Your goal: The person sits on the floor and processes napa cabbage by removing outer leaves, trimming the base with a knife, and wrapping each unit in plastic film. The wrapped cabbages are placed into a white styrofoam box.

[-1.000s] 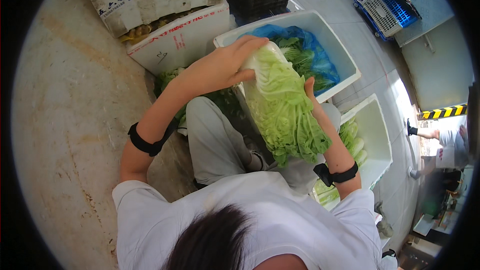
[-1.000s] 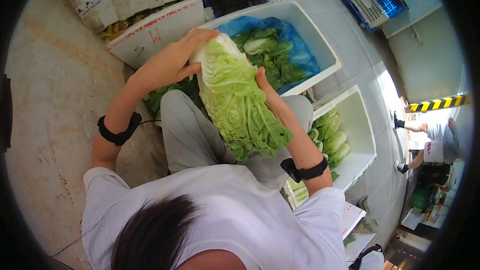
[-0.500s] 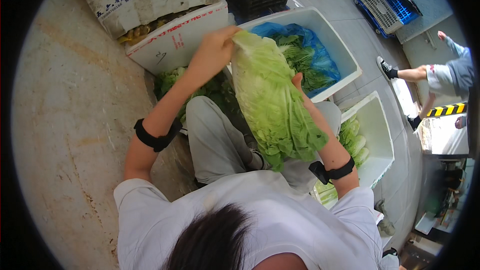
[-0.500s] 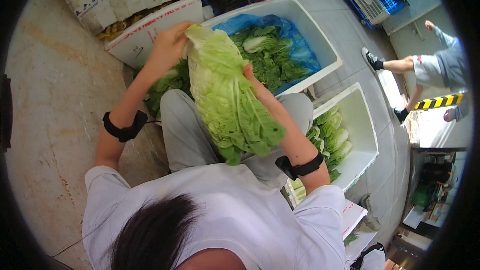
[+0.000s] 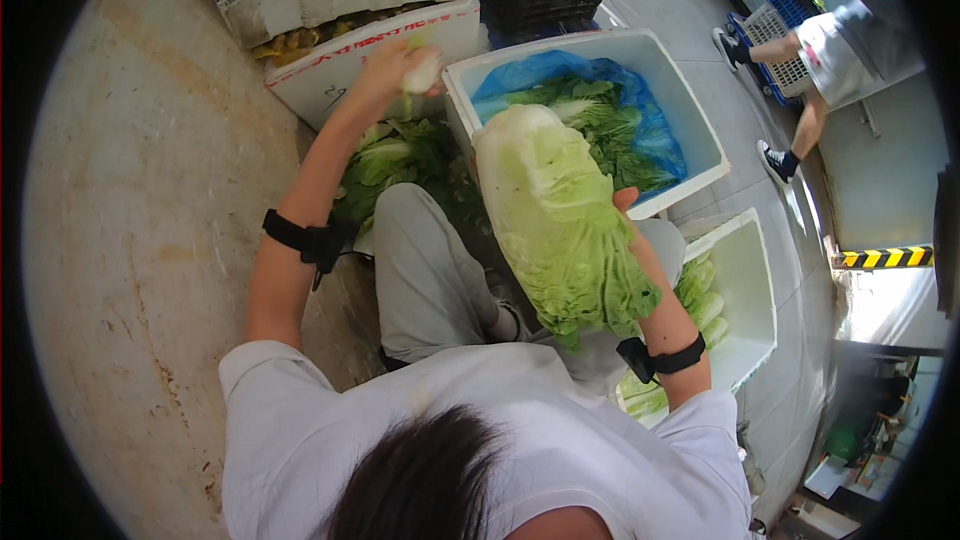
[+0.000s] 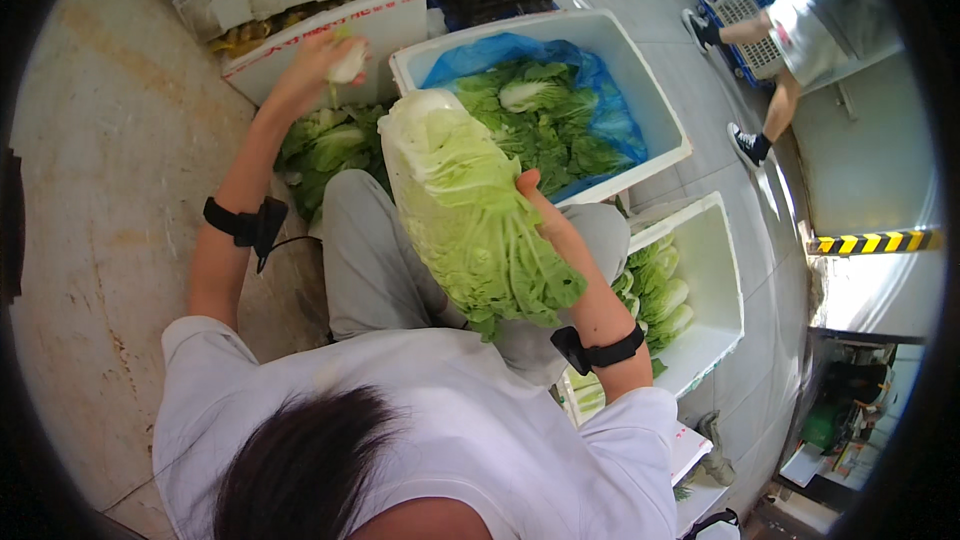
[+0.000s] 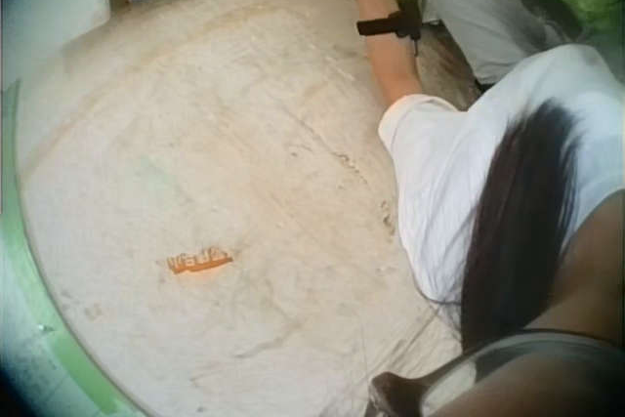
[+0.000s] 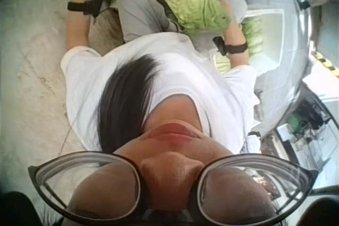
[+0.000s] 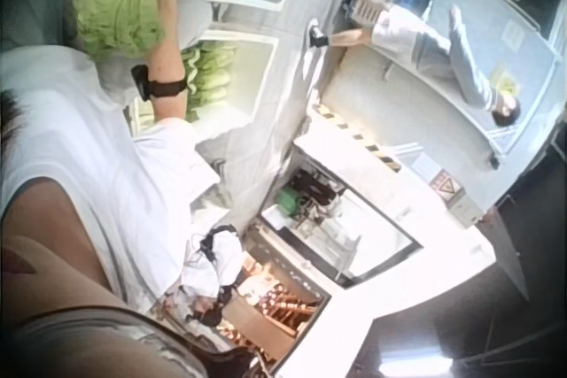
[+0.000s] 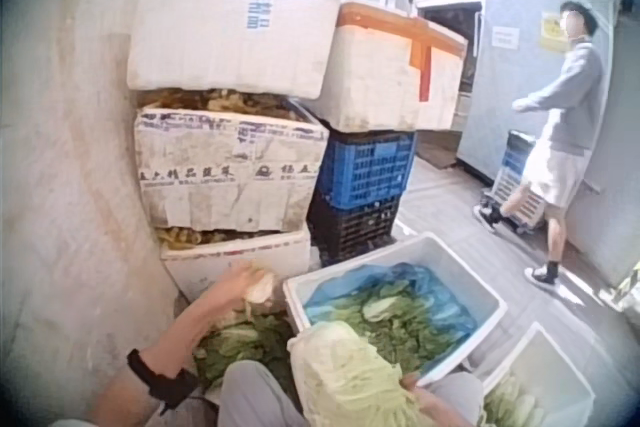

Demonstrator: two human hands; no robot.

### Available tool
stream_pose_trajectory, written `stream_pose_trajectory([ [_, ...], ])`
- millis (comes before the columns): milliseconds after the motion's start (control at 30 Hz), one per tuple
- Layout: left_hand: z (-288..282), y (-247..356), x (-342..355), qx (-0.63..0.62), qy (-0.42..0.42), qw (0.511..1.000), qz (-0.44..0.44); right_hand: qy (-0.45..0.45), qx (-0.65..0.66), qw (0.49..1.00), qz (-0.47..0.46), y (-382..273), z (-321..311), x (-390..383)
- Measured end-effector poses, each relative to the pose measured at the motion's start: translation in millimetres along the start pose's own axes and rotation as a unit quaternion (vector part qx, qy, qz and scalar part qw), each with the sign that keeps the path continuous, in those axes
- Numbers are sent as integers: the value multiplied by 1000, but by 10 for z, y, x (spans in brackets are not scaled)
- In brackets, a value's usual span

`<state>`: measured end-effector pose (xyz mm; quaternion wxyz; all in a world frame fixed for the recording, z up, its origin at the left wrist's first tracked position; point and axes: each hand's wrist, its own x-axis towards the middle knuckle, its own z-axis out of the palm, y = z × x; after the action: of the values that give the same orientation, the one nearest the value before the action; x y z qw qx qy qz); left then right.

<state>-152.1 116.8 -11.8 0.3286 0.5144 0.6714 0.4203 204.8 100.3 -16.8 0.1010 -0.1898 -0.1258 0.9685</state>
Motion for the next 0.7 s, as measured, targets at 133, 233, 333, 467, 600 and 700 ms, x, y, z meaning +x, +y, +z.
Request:
stream_pose_trajectory([
  [133, -36, 105, -173, -7, -7, 999, -43, 65, -234, 964, -106, -38, 42, 167],
  [233, 176, 422, -593, -165, -53, 983, -69, 43, -310, 927, -208, -25, 118, 329],
  [333, 514, 732, -926, -248, -187, 950, -41, 52, -244, 936, -247, -64, 187, 443],
  [467, 743, 896, -1000, -187, -152, 970, -19, 110, -198, 948, -224, -128, 197, 525],
  [600, 796, 827, -907, -197, -175, 964, -34, 134, -177, 960, -173, -148, 118, 464],
  [700, 754, 758, -863, -300, -212, 930, -22, 114, -89, 977, -158, -149, 60, 447],
])
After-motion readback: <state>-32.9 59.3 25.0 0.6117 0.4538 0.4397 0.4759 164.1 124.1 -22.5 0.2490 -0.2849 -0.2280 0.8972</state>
